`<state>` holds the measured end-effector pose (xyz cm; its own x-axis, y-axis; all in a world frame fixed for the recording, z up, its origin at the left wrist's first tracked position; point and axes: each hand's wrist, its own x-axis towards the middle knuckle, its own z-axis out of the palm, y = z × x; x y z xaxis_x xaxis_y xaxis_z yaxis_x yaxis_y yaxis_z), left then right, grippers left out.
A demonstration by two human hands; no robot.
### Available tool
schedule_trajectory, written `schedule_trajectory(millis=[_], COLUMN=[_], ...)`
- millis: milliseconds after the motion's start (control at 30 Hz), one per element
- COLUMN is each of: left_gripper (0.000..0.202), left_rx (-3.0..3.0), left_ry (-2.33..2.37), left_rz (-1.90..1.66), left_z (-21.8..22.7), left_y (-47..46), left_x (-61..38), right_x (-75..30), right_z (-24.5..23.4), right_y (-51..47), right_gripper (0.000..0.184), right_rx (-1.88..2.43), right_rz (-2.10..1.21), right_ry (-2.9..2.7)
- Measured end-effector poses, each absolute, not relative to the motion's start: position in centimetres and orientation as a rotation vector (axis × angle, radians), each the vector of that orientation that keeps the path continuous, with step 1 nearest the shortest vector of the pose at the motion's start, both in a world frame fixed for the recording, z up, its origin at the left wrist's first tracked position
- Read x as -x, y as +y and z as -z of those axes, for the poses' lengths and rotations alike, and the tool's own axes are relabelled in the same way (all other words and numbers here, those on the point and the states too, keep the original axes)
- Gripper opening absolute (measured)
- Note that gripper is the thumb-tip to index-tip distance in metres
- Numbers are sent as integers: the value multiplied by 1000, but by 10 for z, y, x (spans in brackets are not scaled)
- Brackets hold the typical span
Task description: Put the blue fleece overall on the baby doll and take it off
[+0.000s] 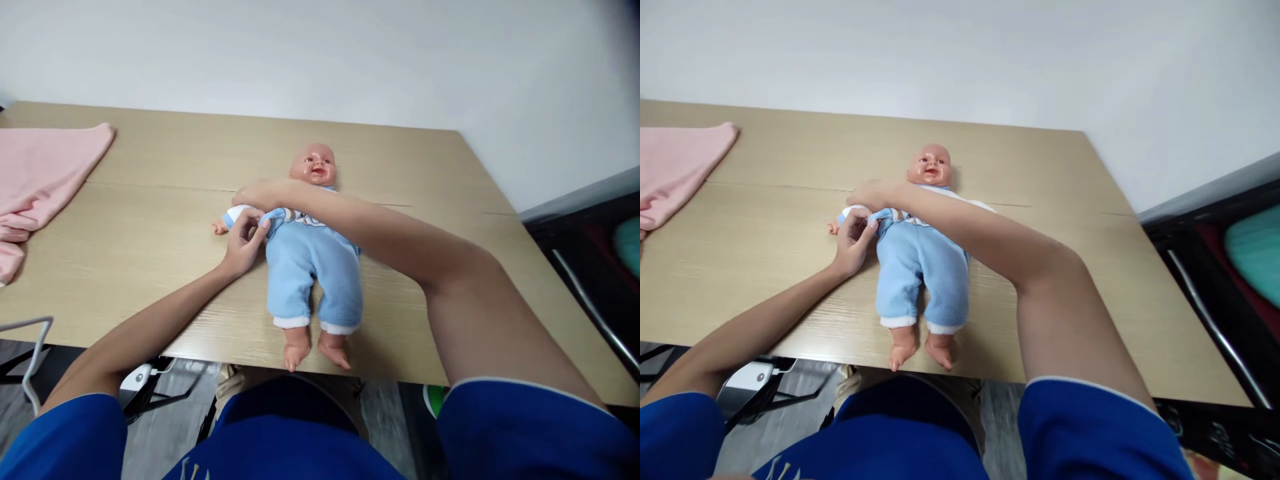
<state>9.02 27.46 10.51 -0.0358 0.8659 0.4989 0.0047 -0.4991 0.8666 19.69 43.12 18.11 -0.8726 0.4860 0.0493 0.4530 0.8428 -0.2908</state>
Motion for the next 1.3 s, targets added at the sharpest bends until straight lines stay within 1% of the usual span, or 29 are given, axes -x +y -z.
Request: schedule_trajectory(millis=[33, 100, 167, 333, 400, 467, 567, 633, 733, 800, 933, 1000, 1133, 1200, 1300], left_gripper=[48, 45, 43, 36, 38, 43, 46, 46, 48, 50, 51, 51, 57, 59, 57], left_rx=[-1577, -1607, -1627, -1808, -1916, -1960, -1946, -1865, -1640, -1522, -1421, -1373, -1214, -1112, -1003], left_ry=[937, 939, 955, 1039, 1129, 1189, 1112, 1037, 1039, 1084, 1141, 1125, 1039, 1015, 1006], left_rz=[-1618, -1627, -1636, -1718, -1814, -1909, -1958, -1957, -1909, -1865, -1861, -1819, -1678, -1571, -1434], left_z=[-104, -102, -99, -97, -97, -95, -93, -91, -93, -96, -103, -104, -102, -101, -102], left_y=[275, 276, 277, 277, 275, 273, 271, 270, 272, 273, 276, 280, 298, 310, 323], left_x=[-90, -90, -90, -86, -84, -83, -84, -86, -90, -92, -92, -89, -80, -76, -74], right_x=[-200, -211, -226, -266, -278, -287, -295, -298, -305, -312, -324, -325, -322, -321, -322], right_z=[-183, -189, -196, -198, -194, -190, -189, -191, -196, -200, -206, -205, -192, -181, -168], right_y=[429, 426, 425, 424, 425, 425, 420, 412, 396, 381, 354, 346, 351, 360, 370], right_gripper=[24, 31, 40, 51, 57, 59, 57, 53, 43, 40, 55, 57, 55, 59, 68], right_rx=[694, 590, 592, 690, 700, 668, 592, 547, 540, 625, 816, 867, 906, 912, 910], right_rz=[-450, -515, -595, -876, -886, -825, -744, -736, -812, -897, -930, -935, -1082, -1143, -1208], right_ry=[-2956, -2991, -2830, -2416, -2370, -2389, -2461, -2497, -2460, -2367, -2304, -2315, -2145, -2013, -1849])
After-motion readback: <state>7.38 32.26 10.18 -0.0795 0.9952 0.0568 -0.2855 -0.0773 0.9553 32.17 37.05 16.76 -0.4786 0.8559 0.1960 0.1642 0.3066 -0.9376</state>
